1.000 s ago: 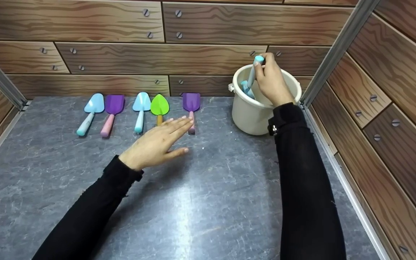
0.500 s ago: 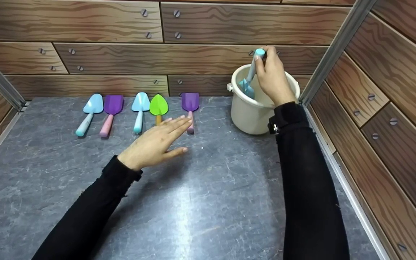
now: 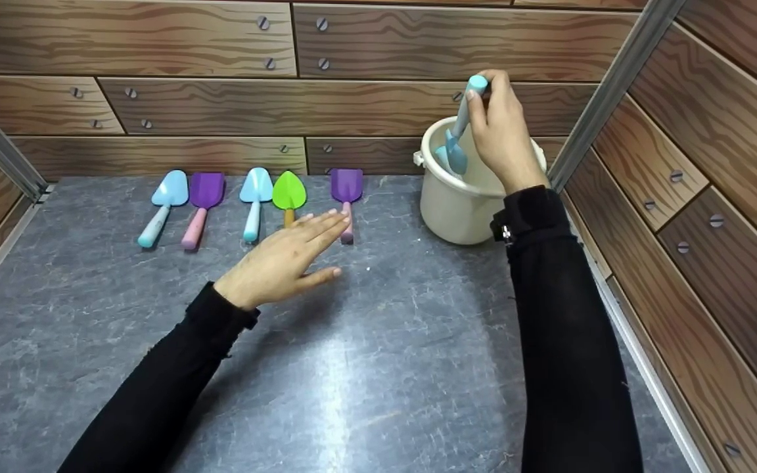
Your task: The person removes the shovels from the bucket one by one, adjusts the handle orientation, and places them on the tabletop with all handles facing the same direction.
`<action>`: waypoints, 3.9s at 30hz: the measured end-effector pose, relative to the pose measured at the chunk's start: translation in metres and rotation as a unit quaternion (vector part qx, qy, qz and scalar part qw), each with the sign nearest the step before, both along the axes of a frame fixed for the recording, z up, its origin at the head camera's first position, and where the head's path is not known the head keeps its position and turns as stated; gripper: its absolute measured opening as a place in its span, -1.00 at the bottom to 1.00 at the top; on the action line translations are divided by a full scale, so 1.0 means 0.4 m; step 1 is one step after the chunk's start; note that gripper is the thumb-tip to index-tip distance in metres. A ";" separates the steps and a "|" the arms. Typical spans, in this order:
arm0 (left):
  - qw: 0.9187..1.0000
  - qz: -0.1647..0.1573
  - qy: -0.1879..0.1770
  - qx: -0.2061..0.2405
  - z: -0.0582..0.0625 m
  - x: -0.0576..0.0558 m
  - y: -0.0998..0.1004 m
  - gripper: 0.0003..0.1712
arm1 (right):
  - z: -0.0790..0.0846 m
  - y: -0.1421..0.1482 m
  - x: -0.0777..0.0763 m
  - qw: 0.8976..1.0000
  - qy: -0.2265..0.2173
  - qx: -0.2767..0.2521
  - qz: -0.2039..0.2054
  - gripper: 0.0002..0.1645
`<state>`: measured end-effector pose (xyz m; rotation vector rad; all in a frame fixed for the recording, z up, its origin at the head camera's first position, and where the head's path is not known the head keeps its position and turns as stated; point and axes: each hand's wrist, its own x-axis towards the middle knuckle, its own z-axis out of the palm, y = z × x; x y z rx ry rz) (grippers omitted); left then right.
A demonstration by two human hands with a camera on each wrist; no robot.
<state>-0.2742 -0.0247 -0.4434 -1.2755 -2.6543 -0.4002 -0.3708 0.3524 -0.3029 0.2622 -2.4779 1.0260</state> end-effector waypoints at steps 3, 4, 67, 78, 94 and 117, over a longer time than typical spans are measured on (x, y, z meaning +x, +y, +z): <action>1.000 0.000 0.001 0.001 0.000 0.000 0.000 -0.04 | 0.010 -0.003 0.009 1.000 0.017 -0.006 0.001 -0.60; 1.000 0.000 0.002 0.001 0.000 0.000 -0.001 -0.04 | 0.013 -0.004 0.013 1.000 0.021 -0.008 0.001 -0.60; 0.999 0.020 -0.006 0.026 0.010 -0.005 -0.009 -0.05 | -0.114 -0.140 0.172 0.960 0.178 -0.169 0.135 -0.65; 0.998 0.039 -0.013 0.046 0.017 -0.007 -0.007 -0.05 | -0.164 -0.172 0.191 0.957 0.175 -0.168 0.156 -0.66; 0.992 0.057 0.012 0.115 0.015 -0.008 -0.004 -0.16 | -0.225 -0.224 0.215 0.950 0.187 -0.147 0.201 -0.64; 0.967 0.050 0.049 0.245 0.011 -0.007 -0.009 -0.35 | -0.307 -0.252 0.234 0.933 0.181 -0.113 0.289 -0.45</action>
